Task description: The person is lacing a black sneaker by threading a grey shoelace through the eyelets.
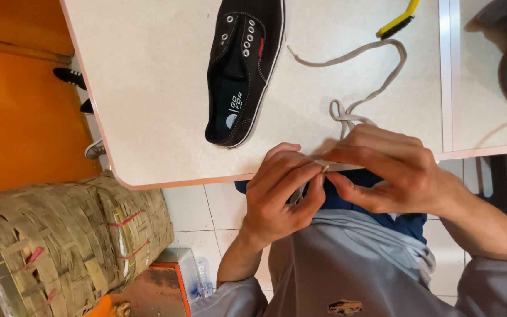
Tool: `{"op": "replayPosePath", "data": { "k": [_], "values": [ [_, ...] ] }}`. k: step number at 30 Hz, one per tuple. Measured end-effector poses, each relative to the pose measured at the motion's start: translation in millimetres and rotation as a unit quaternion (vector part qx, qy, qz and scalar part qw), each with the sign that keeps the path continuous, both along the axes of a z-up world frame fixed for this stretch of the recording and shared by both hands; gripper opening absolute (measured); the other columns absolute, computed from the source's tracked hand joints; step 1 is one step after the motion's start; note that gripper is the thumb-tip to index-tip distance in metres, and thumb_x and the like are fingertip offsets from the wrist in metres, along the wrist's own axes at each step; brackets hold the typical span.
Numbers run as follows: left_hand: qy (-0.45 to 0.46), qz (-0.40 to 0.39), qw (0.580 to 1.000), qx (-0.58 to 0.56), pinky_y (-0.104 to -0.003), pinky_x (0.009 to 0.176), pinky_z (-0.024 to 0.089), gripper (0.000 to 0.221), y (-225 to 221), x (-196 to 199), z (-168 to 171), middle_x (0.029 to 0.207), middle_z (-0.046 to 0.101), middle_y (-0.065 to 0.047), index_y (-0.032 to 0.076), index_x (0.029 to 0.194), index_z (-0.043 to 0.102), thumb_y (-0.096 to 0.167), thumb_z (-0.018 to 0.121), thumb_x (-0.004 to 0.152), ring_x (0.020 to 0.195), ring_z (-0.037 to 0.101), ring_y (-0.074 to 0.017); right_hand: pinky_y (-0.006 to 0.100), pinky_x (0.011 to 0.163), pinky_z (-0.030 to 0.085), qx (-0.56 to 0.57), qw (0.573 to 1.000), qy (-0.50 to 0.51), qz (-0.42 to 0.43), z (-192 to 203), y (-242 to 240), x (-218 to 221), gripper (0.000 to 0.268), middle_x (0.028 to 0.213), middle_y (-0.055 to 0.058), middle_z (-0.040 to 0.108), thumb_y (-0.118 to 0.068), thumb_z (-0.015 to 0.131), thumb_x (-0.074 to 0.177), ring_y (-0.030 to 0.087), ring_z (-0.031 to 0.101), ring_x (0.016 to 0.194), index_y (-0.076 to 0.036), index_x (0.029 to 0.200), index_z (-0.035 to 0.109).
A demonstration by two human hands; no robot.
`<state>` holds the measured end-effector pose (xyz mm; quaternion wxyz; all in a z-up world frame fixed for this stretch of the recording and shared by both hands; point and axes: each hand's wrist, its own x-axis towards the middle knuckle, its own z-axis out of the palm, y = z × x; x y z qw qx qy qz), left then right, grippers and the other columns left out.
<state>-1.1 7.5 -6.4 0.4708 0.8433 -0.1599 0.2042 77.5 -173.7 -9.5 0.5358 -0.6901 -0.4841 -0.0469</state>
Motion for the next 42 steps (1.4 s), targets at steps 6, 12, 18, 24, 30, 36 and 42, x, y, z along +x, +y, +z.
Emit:
{"op": "replayPosePath", "data": {
  "k": [6,12,18,24,30,36,42],
  "values": [
    [-0.035,-0.038,0.994,0.101,-0.047,0.089,0.058,0.005,3,4,8,0.09,0.064,-0.012,-0.005,0.095,0.064,-0.006,0.06,0.097,0.079,0.061,-0.027,0.039,0.059,0.045,-0.077,0.995,0.017,0.057,8,-3,4,0.022,0.086,0.016,0.058,-0.014,0.061,0.099,0.027,0.051,0.064,0.007,0.093,0.062],
    [0.013,-0.12,0.991,0.065,-0.047,0.089,0.057,0.006,8,0,3,0.091,0.063,-0.017,-0.007,0.093,0.062,-0.003,0.06,0.097,0.085,0.061,-0.0331,0.038,0.055,0.037,-0.121,0.982,-0.143,0.035,0,-1,-5,0.028,0.073,0.009,0.038,-0.007,0.049,0.104,0.024,0.036,0.062,-0.001,0.076,0.049],
    [0.06,-0.131,0.989,-0.034,-0.047,0.092,0.059,0.003,4,3,-6,0.098,0.067,-0.014,-0.005,0.094,0.064,-0.003,0.061,0.094,0.084,0.063,-0.0285,0.039,0.06,0.046,-0.089,0.969,-0.23,-0.017,-4,-8,-4,0.021,0.088,0.017,0.056,-0.007,0.06,0.101,0.029,0.05,0.07,0.002,0.083,0.058],
    [0.047,-0.101,0.993,-0.042,-0.048,0.087,0.059,0.005,1,3,-4,0.091,0.068,-0.015,-0.006,0.095,0.065,-0.003,0.061,0.094,0.079,0.063,-0.0294,0.037,0.059,0.048,-0.04,0.968,-0.247,-0.03,-7,-2,-1,0.019,0.087,0.018,0.057,0.007,0.064,0.096,0.03,0.051,0.069,0.002,0.078,0.057],
    [0.002,-0.033,0.999,-0.003,-0.045,0.086,0.061,0.003,-2,-2,2,0.091,0.069,-0.009,-0.004,0.094,0.068,-0.006,0.066,0.092,0.08,0.063,-0.0237,0.039,0.061,0.05,-0.032,0.974,-0.225,0.022,-6,1,6,0.013,0.091,0.027,0.061,0.004,0.061,0.097,0.032,0.055,0.071,0.008,0.085,0.061],
    [0.004,0.005,0.999,-0.034,-0.041,0.081,0.059,0.008,3,-17,23,0.079,0.066,-0.011,-0.004,0.085,0.066,-0.011,0.07,0.085,0.069,0.061,-0.0241,0.026,0.03,0.044,-0.351,0.935,0.032,0.046,-34,-32,59,0.058,0.061,-0.002,0.074,-0.042,0.048,0.103,0.01,0.06,0.033,-0.012,0.056,0.061],
    [0.031,0.068,0.995,-0.074,-0.042,0.087,0.058,0.005,-2,-17,12,0.086,0.066,-0.013,-0.004,0.094,0.068,-0.007,0.065,0.091,0.074,0.062,-0.0253,0.031,0.064,0.064,-0.036,0.996,0.001,0.08,-2,-19,20,0.014,0.082,0.018,0.074,-0.003,0.071,0.09,0.029,0.071,0.07,0.009,0.096,0.067]
  ]
}}
